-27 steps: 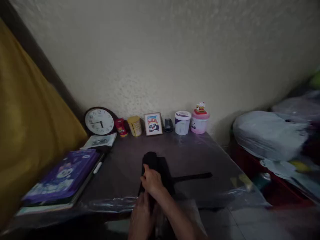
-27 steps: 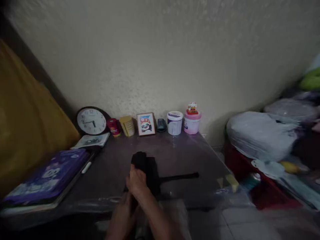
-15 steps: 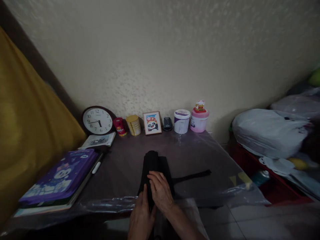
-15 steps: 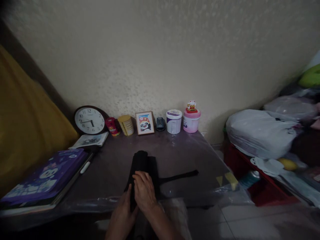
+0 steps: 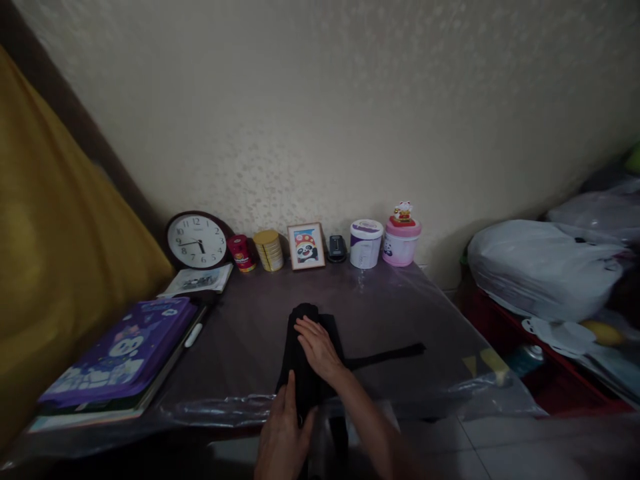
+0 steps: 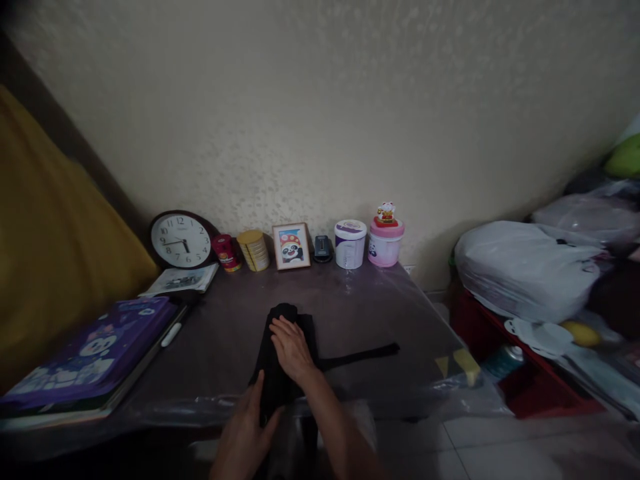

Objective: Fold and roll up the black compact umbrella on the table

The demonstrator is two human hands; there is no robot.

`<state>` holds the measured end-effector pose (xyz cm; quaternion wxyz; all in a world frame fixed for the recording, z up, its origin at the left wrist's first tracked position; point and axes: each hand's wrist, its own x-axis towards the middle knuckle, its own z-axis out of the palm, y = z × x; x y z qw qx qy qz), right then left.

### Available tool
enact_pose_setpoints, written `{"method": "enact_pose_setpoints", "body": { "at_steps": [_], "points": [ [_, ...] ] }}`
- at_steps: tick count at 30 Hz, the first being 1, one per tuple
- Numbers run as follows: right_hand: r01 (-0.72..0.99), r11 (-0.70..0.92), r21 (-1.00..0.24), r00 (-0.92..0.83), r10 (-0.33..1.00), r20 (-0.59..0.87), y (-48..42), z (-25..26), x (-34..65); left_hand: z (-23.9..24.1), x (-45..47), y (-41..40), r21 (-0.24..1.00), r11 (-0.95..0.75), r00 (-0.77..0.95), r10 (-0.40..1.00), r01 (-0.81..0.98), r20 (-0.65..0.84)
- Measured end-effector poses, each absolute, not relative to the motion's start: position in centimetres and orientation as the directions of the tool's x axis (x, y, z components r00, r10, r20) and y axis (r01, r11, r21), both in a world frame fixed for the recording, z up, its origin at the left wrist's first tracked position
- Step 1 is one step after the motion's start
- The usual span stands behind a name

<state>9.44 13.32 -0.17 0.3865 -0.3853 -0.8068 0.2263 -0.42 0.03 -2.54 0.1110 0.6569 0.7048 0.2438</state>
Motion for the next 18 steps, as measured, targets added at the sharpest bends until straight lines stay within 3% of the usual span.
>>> {"method": "enact_pose_setpoints", "body": {
  "at_steps": [6,10,14,18],
  "points": [
    [0.404,0.623,-0.669,-0.396,0.779,0.486,16.7,-1.5,9.3,-2.7,-0.5,0.2,0.490,-0.013,-0.102,0.973,0.872,0.208],
    [0.352,0.609,-0.711,-0.370,0.788,0.493,18.4,-1.9,8.8,-2.4,-0.7,0.3,0.486,0.051,-0.114,0.989,0.872,0.100],
    [0.222,0.491,-0.842,-0.221,0.867,0.448,20.6,-1.8,9.0,-2.8,-1.2,0.6,0.494,0.041,-0.070,0.997,0.868,0.041],
    [0.217,0.395,-0.893,-0.035,0.917,0.397,21.0,-1.6,11.3,-3.3,-1.4,0.7,0.512,0.033,-0.058,0.998,0.858,0.034]
  ]
}}
